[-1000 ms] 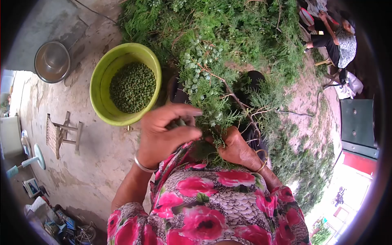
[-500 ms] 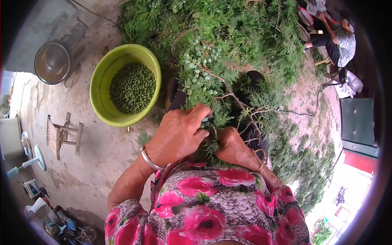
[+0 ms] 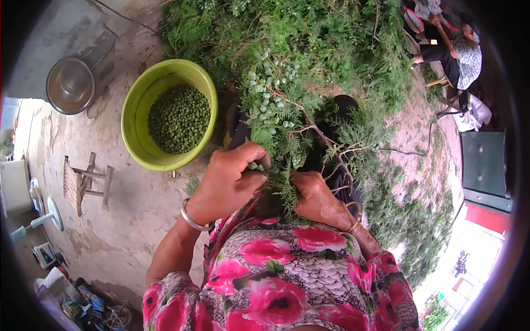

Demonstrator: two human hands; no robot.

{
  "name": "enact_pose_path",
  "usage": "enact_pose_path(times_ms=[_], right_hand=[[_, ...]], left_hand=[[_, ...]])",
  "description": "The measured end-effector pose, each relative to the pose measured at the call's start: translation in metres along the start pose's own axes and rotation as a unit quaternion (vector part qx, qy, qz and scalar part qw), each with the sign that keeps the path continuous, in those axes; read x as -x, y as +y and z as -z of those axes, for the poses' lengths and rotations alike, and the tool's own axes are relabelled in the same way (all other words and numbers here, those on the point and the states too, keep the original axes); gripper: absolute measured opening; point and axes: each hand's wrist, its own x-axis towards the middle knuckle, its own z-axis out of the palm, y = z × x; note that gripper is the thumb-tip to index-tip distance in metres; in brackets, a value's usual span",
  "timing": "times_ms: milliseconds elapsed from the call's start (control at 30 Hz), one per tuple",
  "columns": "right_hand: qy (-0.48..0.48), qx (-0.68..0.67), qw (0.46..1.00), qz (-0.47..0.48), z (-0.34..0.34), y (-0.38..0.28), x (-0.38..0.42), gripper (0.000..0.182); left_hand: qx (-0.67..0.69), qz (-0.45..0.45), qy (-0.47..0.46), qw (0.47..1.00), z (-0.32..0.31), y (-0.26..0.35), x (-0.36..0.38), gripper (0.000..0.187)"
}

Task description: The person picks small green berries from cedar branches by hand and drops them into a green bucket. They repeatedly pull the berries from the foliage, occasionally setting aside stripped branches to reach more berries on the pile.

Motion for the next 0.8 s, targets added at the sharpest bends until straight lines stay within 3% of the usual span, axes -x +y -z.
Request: enact_pose_path(times_ms=[67, 133, 167, 233, 267, 300, 367, 400, 467, 500, 533, 567, 600, 633, 700, 733, 800], right_hand=[[-0.009, 0.013, 1.000, 0.011, 0.002, 0.001, 0.002, 0.012], [-0.018, 0.027, 0.999, 0.023, 0.005, 0.001, 0.003, 0.012], [-0.029, 0.048, 0.998, 0.020, 0.008, -0.002, 0.004, 0.012], [-0.039, 0.068, 0.997, 0.016, 0.007, 0.000, 0.006, 0.012], [0.002, 0.023, 1.000, 0.013, 0.003, 0.005, 0.009, 0.011], [0.042, -0.021, 0.999, 0.010, 0.000, 0.010, 0.011, 0.010], [0.033, 0.016, 0.999, 0.034, 0.001, 0.014, 0.016, 0.011], [0.025, 0.052, 0.997, 0.058, 0.001, 0.016, 0.018, 0.011], [0.030, 0.051, 0.996, 0.073, -0.002, 0.019, 0.016, 0.012], [0.035, 0.050, 0.994, 0.089, -0.003, 0.020, 0.015, 0.012], [0.036, 0.050, 0.994, 0.089, -0.004, 0.018, 0.013, 0.012], [0.053, 0.040, 0.993, 0.095, -0.005, 0.014, 0.012, 0.012], [0.070, 0.029, 0.992, 0.101, -0.005, 0.012, 0.012, 0.012], [0.072, 0.029, 0.992, 0.099, -0.005, 0.014, 0.012, 0.012], [0.053, 0.056, 0.992, 0.102, -0.005, 0.018, 0.013, 0.014], [0.052, 0.056, 0.992, 0.099, -0.005, 0.019, 0.014, 0.014], [0.031, 0.055, 0.997, 0.053, -0.004, 0.020, 0.016, 0.018]], left_hand=[[0.033, -0.037, 0.032, 0.998, 0.003, 0.002, 0.003, 0.017], [0.148, 0.169, 0.007, 0.975, 0.010, 0.015, 0.008, 0.010], [0.148, 0.169, 0.007, 0.974, 0.013, 0.008, 0.010, 0.010], [-0.026, -0.129, 0.038, 0.991, 0.027, -0.014, 0.018, 0.009], [0.379, -0.031, 0.005, 0.925, 0.040, -0.021, 0.021, 0.008], [0.715, 0.073, -0.027, 0.695, 0.056, -0.028, 0.025, 0.007], [0.662, 0.059, 0.128, 0.737, 0.080, -0.038, 0.035, 0.015], [0.661, 0.059, 0.128, 0.737, 0.089, -0.045, 0.036, 0.015], [0.419, 0.075, 0.325, 0.844, 0.100, -0.062, 0.032, 0.029], [0.418, 0.074, 0.325, 0.845, 0.104, -0.066, 0.028, 0.029], [0.204, 0.072, 0.357, 0.909, 0.108, -0.069, 0.022, 0.035], [-0.021, 0.066, 0.370, 0.926, 0.110, -0.073, 0.019, 0.041], [-0.139, 0.099, 0.369, 0.914, 0.112, -0.074, 0.016, 0.052], [-0.139, 0.098, 0.367, 0.915, 0.109, -0.072, 0.015, 0.052], [-0.287, 0.059, 0.440, 0.849, 0.091, -0.057, 0.015, 0.052], [-0.171, 0.107, 0.402, 0.893, 0.080, -0.031, 0.018, 0.039], [-0.087, -0.016, 0.215, 0.973, 0.063, -0.001, 0.029, 0.025]])
